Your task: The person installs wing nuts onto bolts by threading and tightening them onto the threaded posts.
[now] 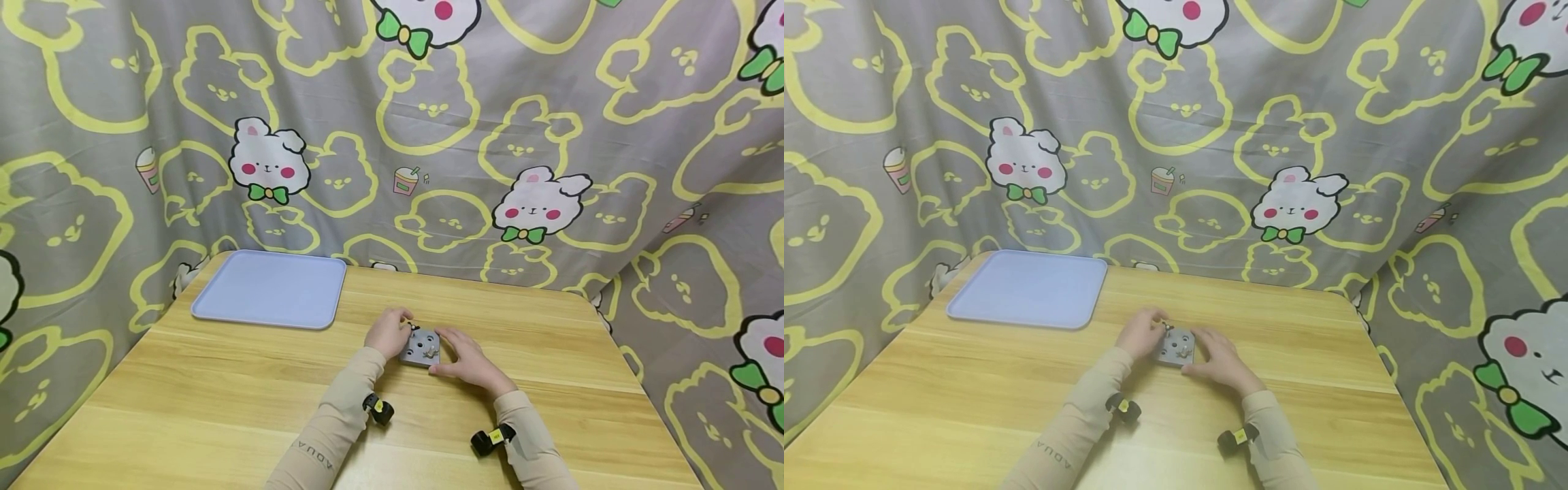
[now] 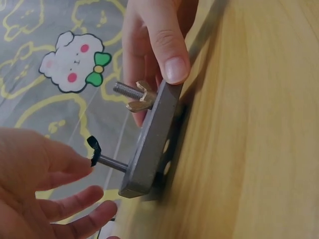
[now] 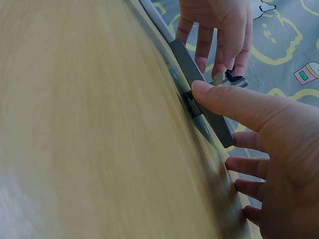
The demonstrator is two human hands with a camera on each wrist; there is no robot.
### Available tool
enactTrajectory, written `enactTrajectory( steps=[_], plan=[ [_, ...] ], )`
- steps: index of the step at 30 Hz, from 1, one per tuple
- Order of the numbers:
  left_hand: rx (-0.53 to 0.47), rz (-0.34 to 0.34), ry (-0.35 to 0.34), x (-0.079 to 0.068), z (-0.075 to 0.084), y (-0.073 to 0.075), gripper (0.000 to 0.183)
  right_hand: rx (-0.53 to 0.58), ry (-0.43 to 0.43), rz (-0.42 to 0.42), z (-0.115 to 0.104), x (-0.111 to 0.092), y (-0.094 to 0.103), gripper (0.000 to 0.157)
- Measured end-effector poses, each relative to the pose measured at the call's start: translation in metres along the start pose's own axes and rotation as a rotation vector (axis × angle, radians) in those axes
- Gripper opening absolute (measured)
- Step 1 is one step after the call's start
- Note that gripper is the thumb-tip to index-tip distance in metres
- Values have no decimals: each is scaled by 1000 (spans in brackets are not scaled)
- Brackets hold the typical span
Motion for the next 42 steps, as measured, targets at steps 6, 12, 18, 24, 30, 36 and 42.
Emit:
enactTrajectory(
  steps=[6,12,18,24,30,36,42],
  plan=[
    [15,90,26,1,-2,0,10,1,-1,1,-1,0,0,89],
    [31,41,-14,1,-1,-1,16,-1,-1,1,0,0,1,89],
    [32,-32,-39,-1,-1,-2,22,1,-14,-11,1,1,0,89],
    [9,-9,-12,0,-2,-2,20,4,-13,-12,1,1,0,89],
    [-1,45,30,0,-2,0,17,-3,-4,-1,1,1,-1,89],
    [22,99,29,2,-3,1,6,-5,-4,0,1,0,0,89],
    [20,73,-6,2,-2,0,7,-5,-4,0,1,0,0,89]
  ],
)
Point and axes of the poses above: each hand's wrist, its own x-axis towards the middle knuckle, its own y-axis out of the back of the hand, z = x × y, the point moved 1 cm from there along x, towards the middle knuckle, and after that the axes turned 13 degrees about z, right-handed, at the moved point
